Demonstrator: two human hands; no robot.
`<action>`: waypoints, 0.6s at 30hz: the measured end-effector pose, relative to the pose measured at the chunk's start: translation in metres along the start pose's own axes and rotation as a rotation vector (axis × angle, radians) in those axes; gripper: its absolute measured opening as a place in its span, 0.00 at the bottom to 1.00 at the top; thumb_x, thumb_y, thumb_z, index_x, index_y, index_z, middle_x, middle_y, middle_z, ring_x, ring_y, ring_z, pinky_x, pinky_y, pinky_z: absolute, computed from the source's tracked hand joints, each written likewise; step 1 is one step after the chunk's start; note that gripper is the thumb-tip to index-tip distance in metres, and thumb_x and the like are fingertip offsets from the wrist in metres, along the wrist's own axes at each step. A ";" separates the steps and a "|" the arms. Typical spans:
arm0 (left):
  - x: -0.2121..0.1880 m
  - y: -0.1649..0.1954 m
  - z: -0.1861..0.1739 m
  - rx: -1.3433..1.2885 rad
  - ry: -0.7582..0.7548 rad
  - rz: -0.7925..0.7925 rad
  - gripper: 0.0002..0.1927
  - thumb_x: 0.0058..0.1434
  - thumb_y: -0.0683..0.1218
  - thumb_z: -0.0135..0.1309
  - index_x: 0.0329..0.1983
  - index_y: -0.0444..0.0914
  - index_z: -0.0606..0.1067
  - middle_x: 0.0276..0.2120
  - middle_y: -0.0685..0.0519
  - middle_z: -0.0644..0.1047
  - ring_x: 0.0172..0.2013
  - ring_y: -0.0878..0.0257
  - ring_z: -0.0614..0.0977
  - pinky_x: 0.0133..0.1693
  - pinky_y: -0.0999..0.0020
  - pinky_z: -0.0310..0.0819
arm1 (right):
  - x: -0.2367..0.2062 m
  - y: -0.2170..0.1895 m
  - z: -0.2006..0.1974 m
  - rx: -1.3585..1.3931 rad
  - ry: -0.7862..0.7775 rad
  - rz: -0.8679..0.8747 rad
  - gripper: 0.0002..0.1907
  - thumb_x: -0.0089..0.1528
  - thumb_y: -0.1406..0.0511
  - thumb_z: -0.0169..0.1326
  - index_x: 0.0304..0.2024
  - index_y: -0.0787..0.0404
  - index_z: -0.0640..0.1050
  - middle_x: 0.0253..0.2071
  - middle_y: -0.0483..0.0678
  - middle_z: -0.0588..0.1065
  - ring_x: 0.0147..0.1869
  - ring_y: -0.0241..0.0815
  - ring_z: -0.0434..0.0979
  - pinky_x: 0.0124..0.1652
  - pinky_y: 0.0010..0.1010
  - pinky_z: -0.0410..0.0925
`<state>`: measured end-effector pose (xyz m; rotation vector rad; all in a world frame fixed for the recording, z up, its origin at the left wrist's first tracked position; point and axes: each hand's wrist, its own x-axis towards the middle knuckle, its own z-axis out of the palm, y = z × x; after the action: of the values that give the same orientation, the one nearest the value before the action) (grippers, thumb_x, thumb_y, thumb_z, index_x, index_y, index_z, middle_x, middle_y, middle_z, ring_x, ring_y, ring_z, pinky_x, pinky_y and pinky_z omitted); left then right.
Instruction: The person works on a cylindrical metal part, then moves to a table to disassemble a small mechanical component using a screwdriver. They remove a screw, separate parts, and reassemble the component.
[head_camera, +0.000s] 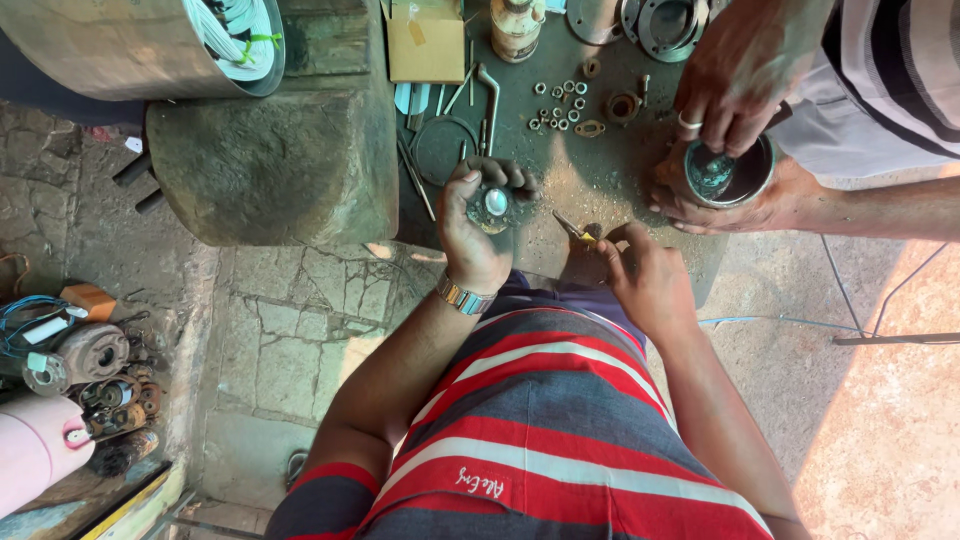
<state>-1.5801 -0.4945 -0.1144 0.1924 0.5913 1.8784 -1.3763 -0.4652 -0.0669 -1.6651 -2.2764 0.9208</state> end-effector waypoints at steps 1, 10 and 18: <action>-0.001 0.000 0.001 -0.026 -0.019 -0.027 0.13 0.69 0.50 0.45 0.40 0.34 0.72 0.39 0.45 0.76 0.43 0.53 0.78 0.49 0.56 0.74 | -0.002 -0.002 -0.002 0.050 -0.008 0.003 0.12 0.67 0.60 0.61 0.47 0.61 0.79 0.29 0.57 0.79 0.32 0.53 0.82 0.34 0.40 0.71; -0.008 0.009 0.001 -0.118 -0.083 -0.224 0.23 0.75 0.54 0.43 0.49 0.29 0.76 0.53 0.39 0.79 0.58 0.47 0.80 0.64 0.50 0.73 | -0.035 -0.022 -0.030 0.345 0.128 -0.397 0.15 0.59 0.70 0.66 0.49 0.64 0.83 0.34 0.49 0.77 0.35 0.39 0.80 0.35 0.28 0.70; -0.012 0.006 0.012 0.055 -0.146 -0.098 0.25 0.77 0.54 0.41 0.47 0.26 0.76 0.51 0.34 0.79 0.54 0.45 0.82 0.62 0.47 0.75 | -0.036 -0.043 -0.034 0.268 0.136 -0.502 0.15 0.60 0.71 0.66 0.50 0.62 0.83 0.36 0.49 0.77 0.36 0.39 0.81 0.35 0.29 0.71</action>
<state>-1.5762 -0.5032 -0.0993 0.3276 0.5434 1.7378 -1.3816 -0.4931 -0.0074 -0.9499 -2.2020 0.9035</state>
